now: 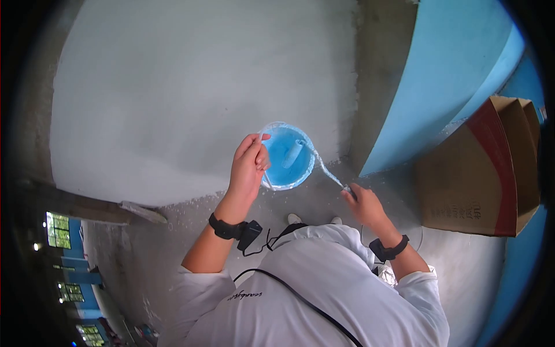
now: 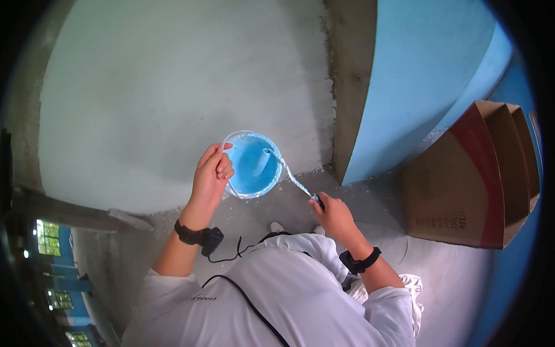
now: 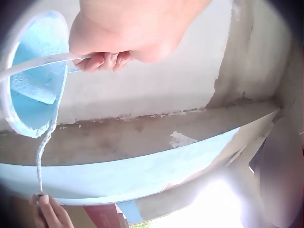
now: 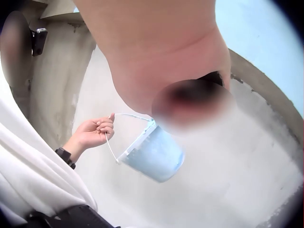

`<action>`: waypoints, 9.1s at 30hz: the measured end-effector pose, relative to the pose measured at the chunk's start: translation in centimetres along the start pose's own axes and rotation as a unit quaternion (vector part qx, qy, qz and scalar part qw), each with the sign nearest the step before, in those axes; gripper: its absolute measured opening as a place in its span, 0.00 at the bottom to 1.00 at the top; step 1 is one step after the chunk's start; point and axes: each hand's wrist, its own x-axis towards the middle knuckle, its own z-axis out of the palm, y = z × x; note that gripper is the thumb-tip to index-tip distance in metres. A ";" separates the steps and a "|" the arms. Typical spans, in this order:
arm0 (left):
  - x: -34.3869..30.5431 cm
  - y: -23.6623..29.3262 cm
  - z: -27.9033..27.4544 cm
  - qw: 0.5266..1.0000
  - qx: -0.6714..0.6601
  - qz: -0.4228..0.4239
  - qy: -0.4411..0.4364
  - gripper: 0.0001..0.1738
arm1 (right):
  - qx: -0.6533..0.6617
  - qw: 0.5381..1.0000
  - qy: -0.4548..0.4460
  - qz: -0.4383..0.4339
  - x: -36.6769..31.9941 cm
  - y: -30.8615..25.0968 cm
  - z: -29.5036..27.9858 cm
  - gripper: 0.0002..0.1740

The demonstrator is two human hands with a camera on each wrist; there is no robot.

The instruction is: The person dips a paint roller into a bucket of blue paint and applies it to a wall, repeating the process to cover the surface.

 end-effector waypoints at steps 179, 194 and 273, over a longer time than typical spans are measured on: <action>5.6 -9.0 -16.2 0.976 -0.136 -0.172 0.002 0.18 | 0.327 0.921 0.208 -0.025 21.9 -9.9 -22.0 0.26; 4.4 -11.0 -15.9 0.966 -0.135 -0.220 0.014 0.14 | 0.492 0.864 0.110 0.016 19.2 -13.7 -20.8 0.23; 3.9 1.3 -0.5 0.984 -0.139 -0.108 -0.011 0.17 | 0.349 0.919 0.182 0.005 22.5 -3.3 -22.2 0.24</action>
